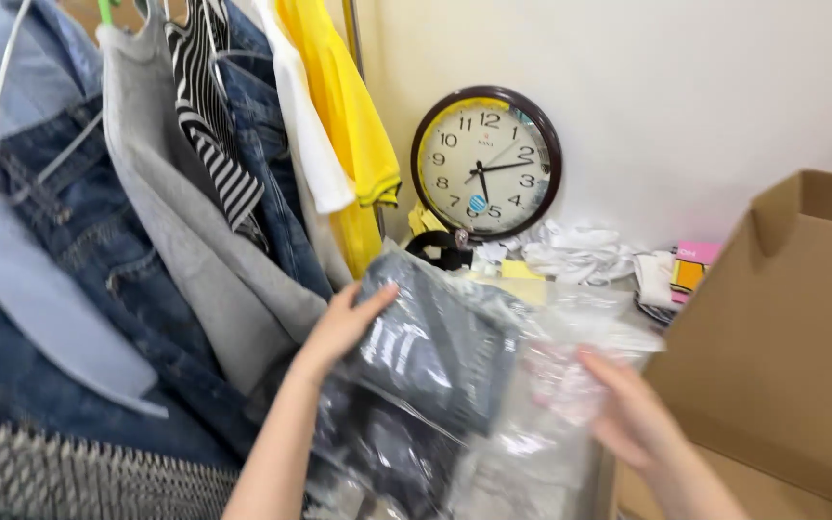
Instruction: Packing clothes into cardboard boxes, tying them with ribbons, and stacking the boxes.
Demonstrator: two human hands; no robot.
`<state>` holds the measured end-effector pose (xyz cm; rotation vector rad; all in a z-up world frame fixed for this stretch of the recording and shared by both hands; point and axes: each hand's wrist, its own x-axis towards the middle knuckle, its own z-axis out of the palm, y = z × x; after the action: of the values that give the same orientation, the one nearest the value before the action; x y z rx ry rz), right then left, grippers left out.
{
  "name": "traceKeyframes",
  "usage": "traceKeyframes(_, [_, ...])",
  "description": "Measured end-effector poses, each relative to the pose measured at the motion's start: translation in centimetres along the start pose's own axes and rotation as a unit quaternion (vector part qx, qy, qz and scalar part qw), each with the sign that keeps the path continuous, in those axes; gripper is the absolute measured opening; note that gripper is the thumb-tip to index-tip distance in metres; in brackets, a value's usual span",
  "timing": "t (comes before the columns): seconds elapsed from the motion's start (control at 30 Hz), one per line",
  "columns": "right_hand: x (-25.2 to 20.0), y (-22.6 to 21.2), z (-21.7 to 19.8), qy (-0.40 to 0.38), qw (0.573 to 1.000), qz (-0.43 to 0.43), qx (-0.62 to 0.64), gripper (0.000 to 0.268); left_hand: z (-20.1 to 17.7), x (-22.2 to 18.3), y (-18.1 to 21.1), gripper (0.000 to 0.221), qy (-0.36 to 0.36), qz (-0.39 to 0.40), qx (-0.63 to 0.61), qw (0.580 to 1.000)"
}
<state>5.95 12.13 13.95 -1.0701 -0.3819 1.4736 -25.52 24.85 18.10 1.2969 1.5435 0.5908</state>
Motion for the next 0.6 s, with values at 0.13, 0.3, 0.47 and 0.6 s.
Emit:
traceKeyframes(0.13, [11.7,7.3,-1.5,0.02,0.999,-0.013,-0.037,0.018,-3.7,11.5,-2.3,0.094,0.011,0.025,0.045,0.999])
traceKeyframes(0.3, [11.0,8.5,-2.4,0.144,0.987,0.027,-0.066,0.034,-2.4,16.3,-6.4,0.081,0.051,0.035,0.129,0.99])
traceKeyframes(0.47, [3.5,5.8,-6.2,0.215,0.974,0.014,-0.068,0.041,1.6,16.0,-9.4,0.078,0.194,0.238,0.194,0.932])
traceKeyframes(0.6, [-2.6,6.0,-16.4,0.275,0.954,-0.036,-0.113,0.035,8.7,9.3,-6.6,0.057,0.134,0.458,0.201,0.855])
